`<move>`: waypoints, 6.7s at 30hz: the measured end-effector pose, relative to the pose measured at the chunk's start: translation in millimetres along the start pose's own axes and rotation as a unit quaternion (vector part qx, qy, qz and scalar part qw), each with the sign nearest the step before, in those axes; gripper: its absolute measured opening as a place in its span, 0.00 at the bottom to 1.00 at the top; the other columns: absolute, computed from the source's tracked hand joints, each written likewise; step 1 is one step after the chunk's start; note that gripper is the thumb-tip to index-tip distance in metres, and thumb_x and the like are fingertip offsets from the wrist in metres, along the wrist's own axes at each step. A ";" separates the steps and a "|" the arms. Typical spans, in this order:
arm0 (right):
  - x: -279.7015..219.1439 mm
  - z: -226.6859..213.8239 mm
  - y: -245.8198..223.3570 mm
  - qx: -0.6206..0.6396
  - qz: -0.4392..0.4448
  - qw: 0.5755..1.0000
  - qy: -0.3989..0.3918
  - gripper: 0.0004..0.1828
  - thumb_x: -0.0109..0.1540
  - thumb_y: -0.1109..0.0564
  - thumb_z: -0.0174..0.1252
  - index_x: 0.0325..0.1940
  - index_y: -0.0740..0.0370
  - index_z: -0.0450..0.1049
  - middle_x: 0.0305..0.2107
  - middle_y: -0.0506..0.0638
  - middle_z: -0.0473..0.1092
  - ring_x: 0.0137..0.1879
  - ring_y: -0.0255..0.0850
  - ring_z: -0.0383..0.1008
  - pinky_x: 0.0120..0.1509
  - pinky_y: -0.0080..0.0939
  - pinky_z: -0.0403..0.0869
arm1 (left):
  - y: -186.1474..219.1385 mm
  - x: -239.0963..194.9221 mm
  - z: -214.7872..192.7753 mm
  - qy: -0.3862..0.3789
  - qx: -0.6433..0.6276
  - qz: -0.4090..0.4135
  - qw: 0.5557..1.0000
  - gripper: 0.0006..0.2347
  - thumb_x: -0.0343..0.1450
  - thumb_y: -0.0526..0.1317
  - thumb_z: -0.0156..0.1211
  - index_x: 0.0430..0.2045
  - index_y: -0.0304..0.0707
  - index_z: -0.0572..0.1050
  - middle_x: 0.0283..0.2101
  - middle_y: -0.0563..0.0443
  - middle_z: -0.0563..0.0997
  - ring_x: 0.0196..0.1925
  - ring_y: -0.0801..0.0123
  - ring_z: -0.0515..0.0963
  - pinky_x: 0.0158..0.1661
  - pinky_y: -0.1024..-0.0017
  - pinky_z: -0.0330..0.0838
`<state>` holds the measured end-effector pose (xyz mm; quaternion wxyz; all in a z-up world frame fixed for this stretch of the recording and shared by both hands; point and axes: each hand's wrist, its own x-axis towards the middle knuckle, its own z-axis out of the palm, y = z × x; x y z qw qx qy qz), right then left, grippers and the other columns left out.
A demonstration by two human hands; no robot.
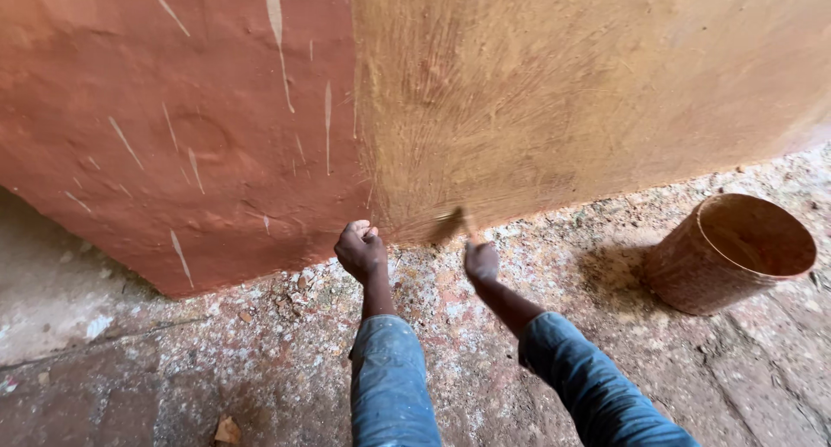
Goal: The person uses a brush to apply a light brown liquid to a reddish-brown wall. They repeatedly dip the brush into a metal bucket and brush the wall in vertical strokes, covering a section near the floor.
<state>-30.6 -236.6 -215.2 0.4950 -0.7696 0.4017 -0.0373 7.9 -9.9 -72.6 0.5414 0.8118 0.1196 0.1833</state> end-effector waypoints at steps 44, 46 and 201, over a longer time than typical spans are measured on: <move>60.7 -226.0 17.1 0.179 0.045 0.933 0.310 0.33 0.65 0.42 0.58 0.57 0.78 0.67 0.45 0.70 0.73 0.48 0.57 0.77 0.49 0.53 0.77 | 110.3 -25.6 6.8 -0.059 -0.028 0.243 0.968 0.07 0.72 0.42 0.64 0.29 0.37 0.77 0.28 0.46 0.83 0.29 0.57 0.83 0.33 0.58 0.72; 61.4 -207.3 0.7 0.154 0.030 0.961 0.227 0.33 0.64 0.43 0.60 0.58 0.76 0.67 0.44 0.66 0.73 0.46 0.51 0.76 0.47 0.50 0.78 | 121.0 -26.9 4.7 -0.043 -0.033 0.259 0.964 0.07 0.71 0.41 0.64 0.30 0.37 0.77 0.28 0.46 0.83 0.29 0.56 0.82 0.32 0.58 0.72; -246.9 -262.4 -524.1 -0.187 -0.596 0.628 0.464 0.19 0.73 0.46 0.48 0.36 0.61 0.72 0.24 0.57 0.69 0.29 0.47 0.67 0.30 0.48 0.67 | 206.7 76.6 -84.8 -0.015 -0.325 0.261 0.909 0.13 0.80 0.42 0.44 0.46 0.28 0.72 0.49 0.39 0.77 0.50 0.56 0.80 0.50 0.64 0.74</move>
